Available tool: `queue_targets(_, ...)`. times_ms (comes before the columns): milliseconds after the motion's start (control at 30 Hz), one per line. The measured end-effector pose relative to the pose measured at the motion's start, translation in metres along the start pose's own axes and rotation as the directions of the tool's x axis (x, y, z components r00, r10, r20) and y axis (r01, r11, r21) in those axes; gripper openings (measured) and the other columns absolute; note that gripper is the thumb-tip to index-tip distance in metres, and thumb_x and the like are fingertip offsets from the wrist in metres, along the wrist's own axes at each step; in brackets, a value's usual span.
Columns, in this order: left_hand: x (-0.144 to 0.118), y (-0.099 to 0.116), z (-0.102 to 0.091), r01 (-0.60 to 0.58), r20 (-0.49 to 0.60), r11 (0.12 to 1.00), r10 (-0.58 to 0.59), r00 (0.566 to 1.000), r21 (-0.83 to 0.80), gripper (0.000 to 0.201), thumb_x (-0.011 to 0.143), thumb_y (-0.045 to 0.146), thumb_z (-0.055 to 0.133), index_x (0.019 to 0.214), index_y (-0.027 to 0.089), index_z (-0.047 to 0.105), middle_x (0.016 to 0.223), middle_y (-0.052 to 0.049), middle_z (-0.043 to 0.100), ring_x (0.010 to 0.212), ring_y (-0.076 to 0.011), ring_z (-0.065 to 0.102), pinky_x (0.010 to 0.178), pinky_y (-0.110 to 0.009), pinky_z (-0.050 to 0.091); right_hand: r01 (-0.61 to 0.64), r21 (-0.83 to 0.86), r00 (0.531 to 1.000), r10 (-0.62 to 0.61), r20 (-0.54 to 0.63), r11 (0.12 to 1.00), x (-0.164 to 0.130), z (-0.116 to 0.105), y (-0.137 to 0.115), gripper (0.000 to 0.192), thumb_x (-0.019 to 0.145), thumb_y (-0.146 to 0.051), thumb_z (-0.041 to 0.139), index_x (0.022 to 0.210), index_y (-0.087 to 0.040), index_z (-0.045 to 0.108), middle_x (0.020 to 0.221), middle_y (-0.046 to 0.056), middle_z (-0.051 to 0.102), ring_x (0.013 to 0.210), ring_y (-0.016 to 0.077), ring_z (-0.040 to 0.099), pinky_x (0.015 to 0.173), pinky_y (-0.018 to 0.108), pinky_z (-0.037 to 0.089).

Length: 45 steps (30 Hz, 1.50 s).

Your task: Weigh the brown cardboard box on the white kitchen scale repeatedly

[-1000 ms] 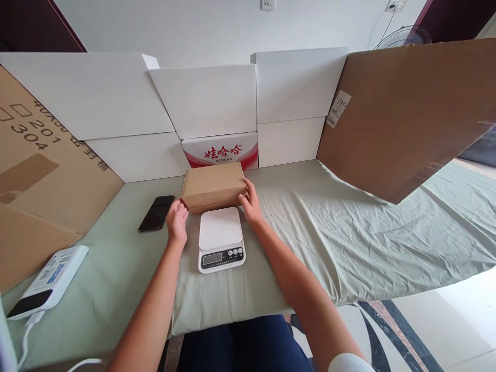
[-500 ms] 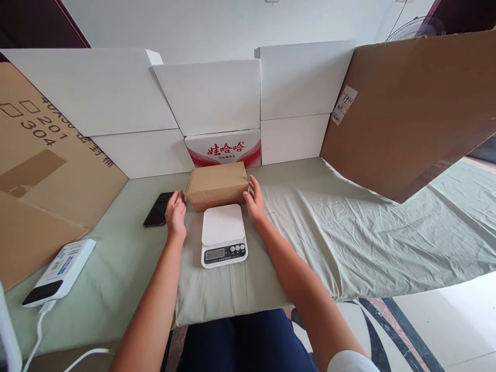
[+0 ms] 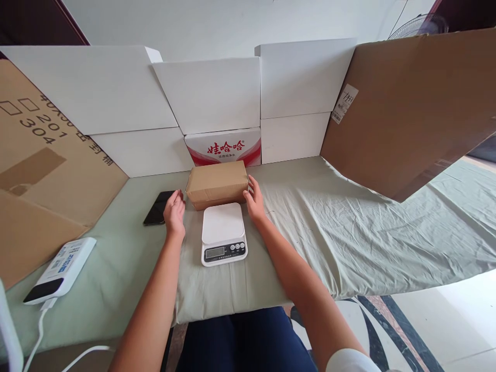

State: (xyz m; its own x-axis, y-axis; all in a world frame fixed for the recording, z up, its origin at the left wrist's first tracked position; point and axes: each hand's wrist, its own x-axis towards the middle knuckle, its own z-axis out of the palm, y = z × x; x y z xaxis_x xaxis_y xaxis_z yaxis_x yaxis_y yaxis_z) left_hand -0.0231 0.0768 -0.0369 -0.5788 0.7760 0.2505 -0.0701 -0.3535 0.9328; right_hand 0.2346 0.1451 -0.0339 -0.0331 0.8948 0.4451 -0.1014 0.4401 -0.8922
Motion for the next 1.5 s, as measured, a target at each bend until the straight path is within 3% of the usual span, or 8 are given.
queue_targets(467,-0.002,-0.001,0.004,0.023,0.035,1.0,-0.023,0.999,-0.007,0.062,0.082,0.047,0.067,0.137,0.019,0.062,0.149,-0.014,0.057,0.144,-0.0266,0.048,0.119,-0.04,0.036,0.047,-0.018,0.998,-0.047,0.031,0.999,0.0,0.0,0.003,0.065,0.091,-0.059,0.056,0.147,-0.027,0.046,0.154,0.01,0.05,0.138,0.0314,0.051,0.115,0.051,0.043)
queue_targets(700,-0.004,-0.004,0.006,0.054,0.061,0.998,-0.054,0.997,0.013,0.066,0.081,0.05,0.069,0.139,0.018,0.062,0.146,-0.014,0.06,0.14,-0.0283,0.053,0.118,-0.042,0.037,0.045,-0.031,0.999,-0.044,0.031,0.999,0.001,0.0,0.007,0.071,0.09,-0.058,0.057,0.15,-0.024,0.042,0.157,0.012,0.046,0.14,0.0317,0.05,0.116,0.05,0.043)
queue_targets(1000,-0.004,-0.007,0.005,0.09,0.068,0.995,-0.088,0.994,-0.03,0.065,0.075,0.05,0.071,0.131,0.018,0.068,0.142,-0.015,0.063,0.138,-0.0307,0.055,0.116,-0.044,0.04,0.065,-0.053,0.994,-0.06,0.092,0.996,0.001,0.002,0.009,0.078,0.091,-0.058,0.057,0.157,-0.026,0.032,0.164,0.008,0.038,0.149,0.0301,0.039,0.12,0.049,0.039)
queue_targets(1267,-0.013,0.006,0.003,-0.05,0.056,0.998,0.052,0.997,-0.041,0.062,0.077,0.046,0.071,0.132,0.016,0.068,0.14,-0.016,0.065,0.137,-0.0328,0.055,0.117,-0.047,0.04,0.272,-0.121,0.959,-0.259,0.111,0.955,-0.005,-0.001,-0.003,0.082,0.095,-0.063,0.051,0.162,-0.028,0.019,0.17,0.007,0.024,0.156,0.0299,0.028,0.123,0.049,0.036)
queue_targets(1500,-0.064,0.032,-0.019,-0.233,0.047,0.972,0.234,0.971,-0.02,0.059,0.082,0.041,0.07,0.136,0.017,0.066,0.138,-0.014,0.066,0.137,-0.0332,0.055,0.117,-0.049,0.041,0.35,-0.168,0.933,-0.327,0.148,0.922,-0.039,-0.009,-0.031,0.08,0.098,-0.06,0.049,0.163,-0.03,0.014,0.171,0.007,0.022,0.158,0.0301,0.025,0.126,0.05,0.032)
